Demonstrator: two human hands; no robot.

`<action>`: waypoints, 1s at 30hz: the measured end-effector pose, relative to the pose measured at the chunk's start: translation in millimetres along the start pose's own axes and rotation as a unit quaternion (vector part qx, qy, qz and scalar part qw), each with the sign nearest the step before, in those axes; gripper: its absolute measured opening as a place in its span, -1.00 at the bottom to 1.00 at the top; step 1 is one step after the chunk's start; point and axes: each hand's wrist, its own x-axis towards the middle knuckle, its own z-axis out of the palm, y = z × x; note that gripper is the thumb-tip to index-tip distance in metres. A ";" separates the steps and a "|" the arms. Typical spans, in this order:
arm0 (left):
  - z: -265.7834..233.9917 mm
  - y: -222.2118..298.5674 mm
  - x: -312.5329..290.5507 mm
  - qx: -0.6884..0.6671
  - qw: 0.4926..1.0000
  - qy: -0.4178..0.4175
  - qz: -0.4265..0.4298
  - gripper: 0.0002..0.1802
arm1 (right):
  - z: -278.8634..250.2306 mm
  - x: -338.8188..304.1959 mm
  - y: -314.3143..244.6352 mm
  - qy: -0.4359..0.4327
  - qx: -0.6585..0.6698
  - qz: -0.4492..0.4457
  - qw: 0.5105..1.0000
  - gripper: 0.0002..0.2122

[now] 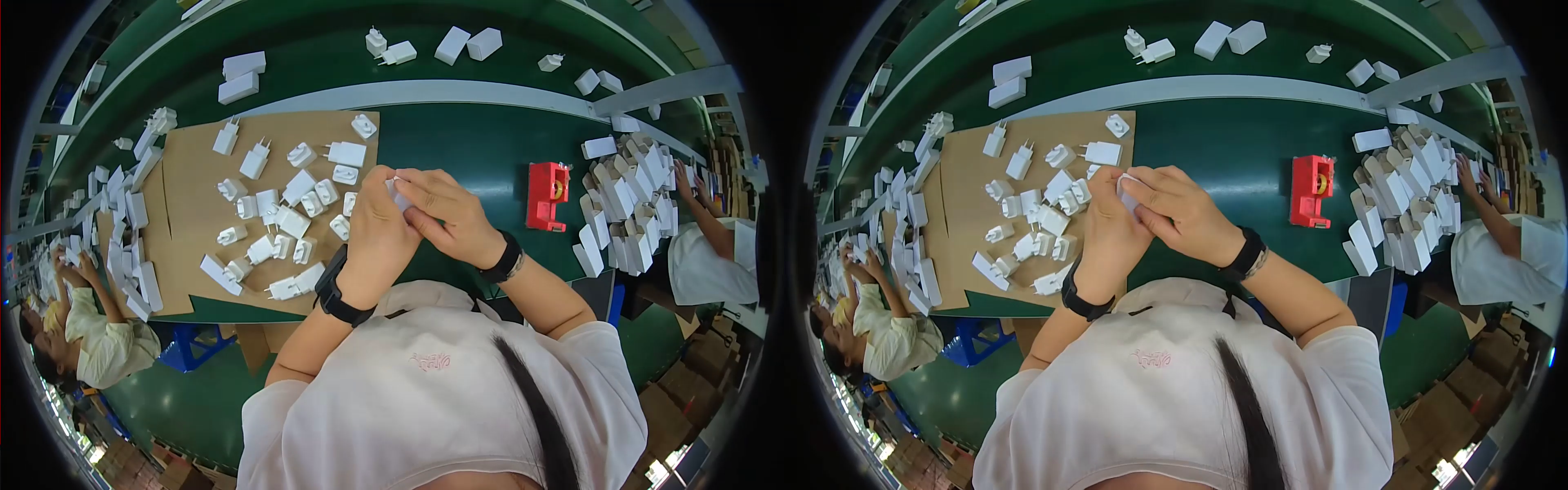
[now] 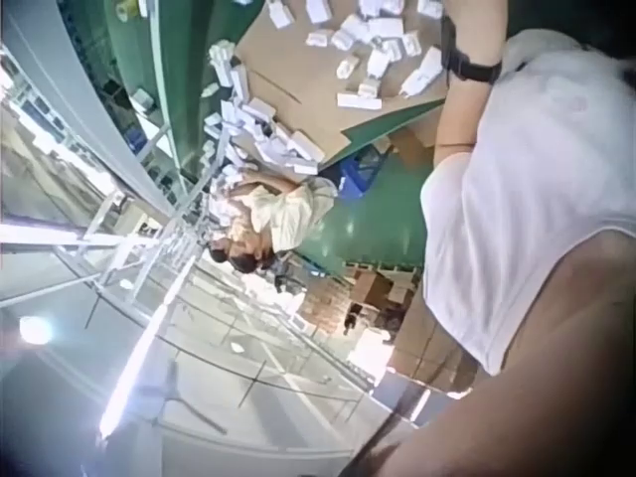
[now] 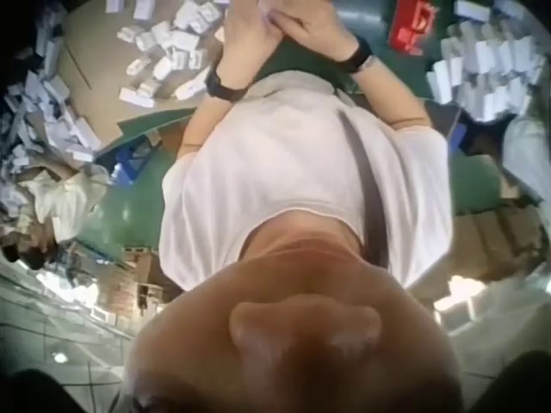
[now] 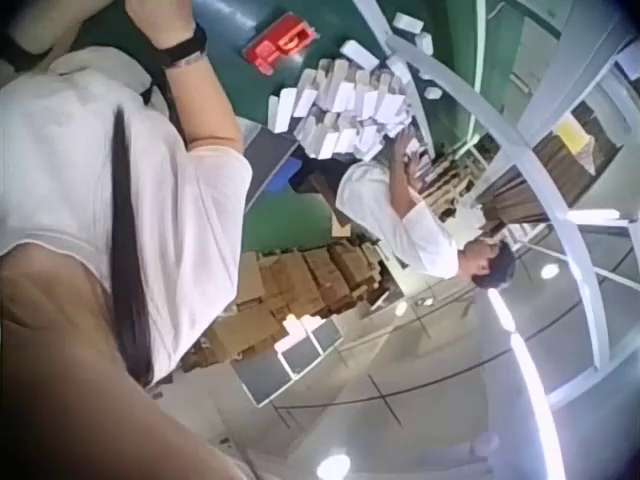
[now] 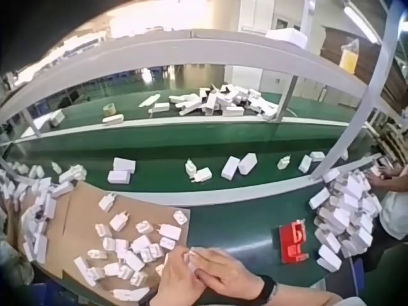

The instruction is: The person picks up a charger and a box, inserts the charger into the box, and folds the flaps closed. After repeating this, they reach into a large box to gather more small boxes and place them on the table to continue.

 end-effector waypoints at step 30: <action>-255.9 -202.5 -72.3 -0.025 0.802 0.425 -0.418 -0.53 | -39.1 149.3 302.7 -0.165 -0.443 0.124 0.872 -0.49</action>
